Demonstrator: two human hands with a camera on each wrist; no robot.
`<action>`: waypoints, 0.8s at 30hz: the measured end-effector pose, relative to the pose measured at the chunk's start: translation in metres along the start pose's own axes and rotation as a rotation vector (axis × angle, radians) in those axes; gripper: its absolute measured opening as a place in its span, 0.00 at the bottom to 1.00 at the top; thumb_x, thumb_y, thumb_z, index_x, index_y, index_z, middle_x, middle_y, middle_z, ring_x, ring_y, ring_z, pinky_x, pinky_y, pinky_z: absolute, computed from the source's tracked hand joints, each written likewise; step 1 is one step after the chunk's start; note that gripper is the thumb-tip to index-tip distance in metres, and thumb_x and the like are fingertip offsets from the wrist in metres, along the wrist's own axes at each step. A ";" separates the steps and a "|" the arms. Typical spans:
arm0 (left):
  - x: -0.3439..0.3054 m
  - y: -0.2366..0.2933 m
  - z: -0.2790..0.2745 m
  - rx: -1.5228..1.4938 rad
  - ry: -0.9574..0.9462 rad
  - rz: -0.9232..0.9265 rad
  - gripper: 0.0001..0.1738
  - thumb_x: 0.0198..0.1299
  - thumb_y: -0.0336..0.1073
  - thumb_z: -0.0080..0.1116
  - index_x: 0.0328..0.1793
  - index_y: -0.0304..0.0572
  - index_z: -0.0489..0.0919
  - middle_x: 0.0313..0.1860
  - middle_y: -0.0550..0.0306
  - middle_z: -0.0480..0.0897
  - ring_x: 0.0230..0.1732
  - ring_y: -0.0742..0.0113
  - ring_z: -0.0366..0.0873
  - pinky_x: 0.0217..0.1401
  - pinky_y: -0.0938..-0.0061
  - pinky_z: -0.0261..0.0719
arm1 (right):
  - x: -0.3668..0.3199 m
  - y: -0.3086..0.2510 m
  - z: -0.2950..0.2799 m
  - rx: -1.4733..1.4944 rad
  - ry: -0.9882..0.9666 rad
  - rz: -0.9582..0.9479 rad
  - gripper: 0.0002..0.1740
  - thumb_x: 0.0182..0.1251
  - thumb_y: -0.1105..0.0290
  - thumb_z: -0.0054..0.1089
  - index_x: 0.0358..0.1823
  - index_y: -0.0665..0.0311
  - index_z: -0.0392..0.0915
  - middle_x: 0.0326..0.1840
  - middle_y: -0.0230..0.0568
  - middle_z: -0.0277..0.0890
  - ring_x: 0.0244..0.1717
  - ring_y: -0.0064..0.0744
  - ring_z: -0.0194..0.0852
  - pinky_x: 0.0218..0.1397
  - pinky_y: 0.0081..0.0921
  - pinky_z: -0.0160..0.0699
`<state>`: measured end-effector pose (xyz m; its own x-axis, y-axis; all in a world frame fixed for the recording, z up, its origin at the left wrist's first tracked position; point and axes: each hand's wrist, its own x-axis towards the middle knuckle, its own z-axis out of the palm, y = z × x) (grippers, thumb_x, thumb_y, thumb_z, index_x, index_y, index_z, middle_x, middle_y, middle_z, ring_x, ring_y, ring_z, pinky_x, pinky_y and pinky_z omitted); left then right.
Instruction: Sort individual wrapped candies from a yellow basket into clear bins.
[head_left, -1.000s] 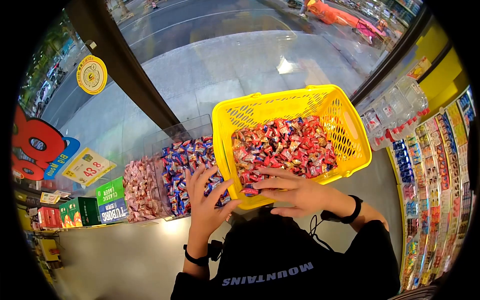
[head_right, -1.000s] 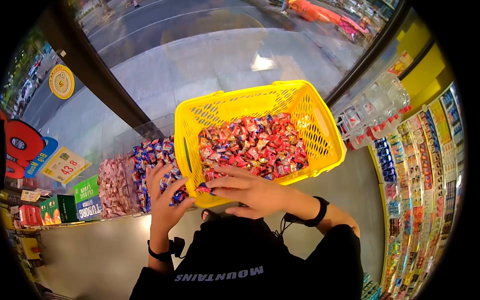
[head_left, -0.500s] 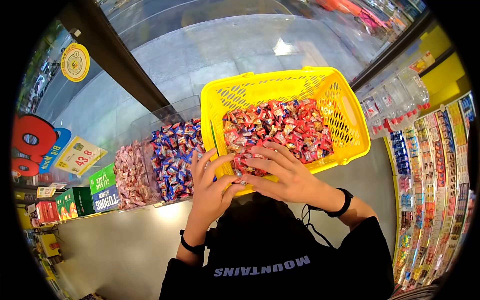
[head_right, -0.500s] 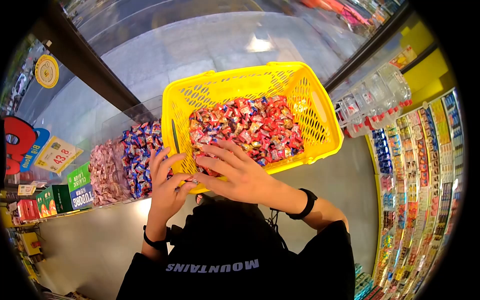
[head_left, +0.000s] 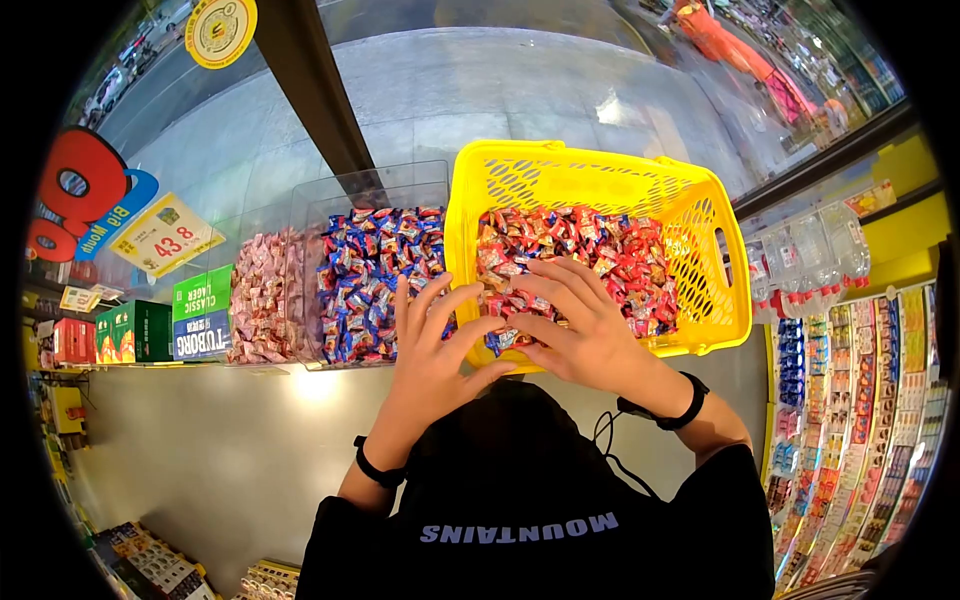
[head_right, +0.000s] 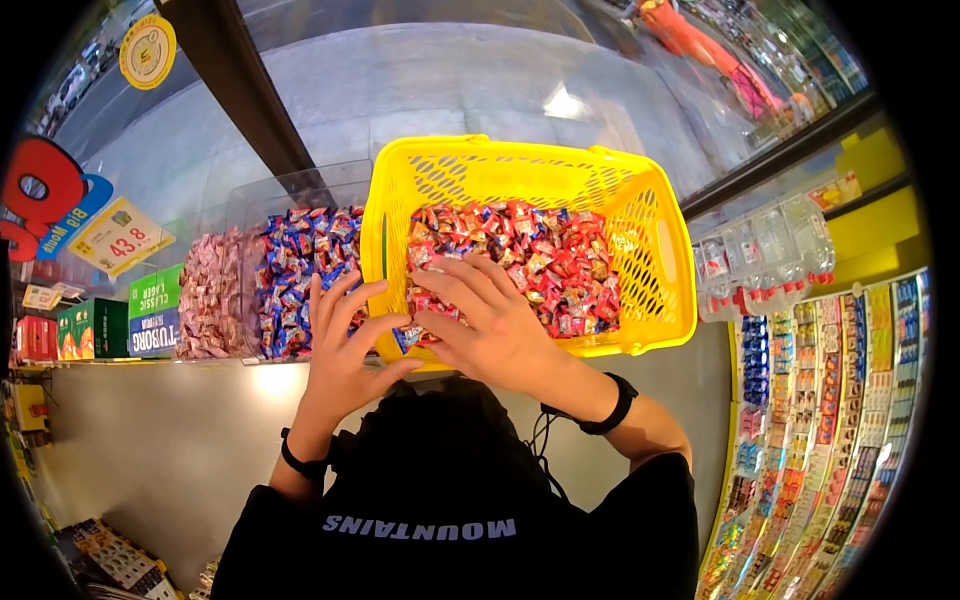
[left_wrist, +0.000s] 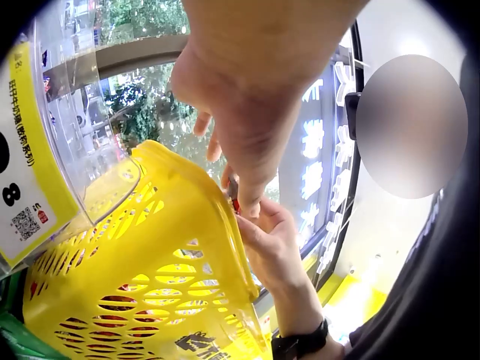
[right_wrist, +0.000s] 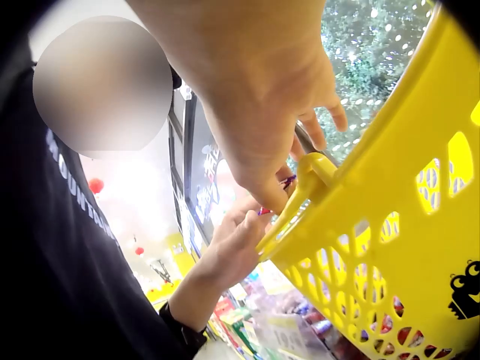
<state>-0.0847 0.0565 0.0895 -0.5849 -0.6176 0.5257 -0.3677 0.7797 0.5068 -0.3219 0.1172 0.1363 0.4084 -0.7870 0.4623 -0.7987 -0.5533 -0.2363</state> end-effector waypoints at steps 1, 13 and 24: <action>0.000 -0.001 -0.001 0.003 0.011 0.007 0.26 0.53 0.54 0.84 0.57 0.58 0.89 0.74 0.60 0.80 0.81 0.43 0.68 0.89 0.28 0.46 | 0.001 0.000 0.000 0.005 -0.018 0.006 0.23 0.52 0.66 0.83 0.52 0.55 0.88 0.73 0.42 0.77 0.78 0.51 0.73 0.80 0.58 0.72; -0.005 -0.011 -0.012 0.048 0.115 0.065 0.23 0.45 0.44 0.87 0.49 0.59 0.91 0.67 0.65 0.85 0.78 0.49 0.73 0.90 0.27 0.45 | 0.017 0.004 0.001 0.152 -0.119 0.002 0.29 0.52 0.70 0.84 0.59 0.57 0.87 0.75 0.45 0.75 0.76 0.55 0.73 0.78 0.55 0.74; -0.057 -0.088 0.000 0.219 0.090 -0.253 0.18 0.51 0.41 0.84 0.50 0.56 0.92 0.69 0.60 0.81 0.80 0.48 0.71 0.90 0.32 0.46 | 0.011 0.134 -0.029 -0.109 -0.631 0.337 0.26 0.65 0.55 0.79 0.62 0.55 0.88 0.75 0.53 0.77 0.75 0.59 0.75 0.76 0.47 0.77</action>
<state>-0.0191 0.0234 0.0145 -0.3926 -0.7935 0.4650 -0.6453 0.5979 0.4755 -0.4372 0.0418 0.1346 0.2833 -0.9358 -0.2100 -0.9523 -0.2486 -0.1770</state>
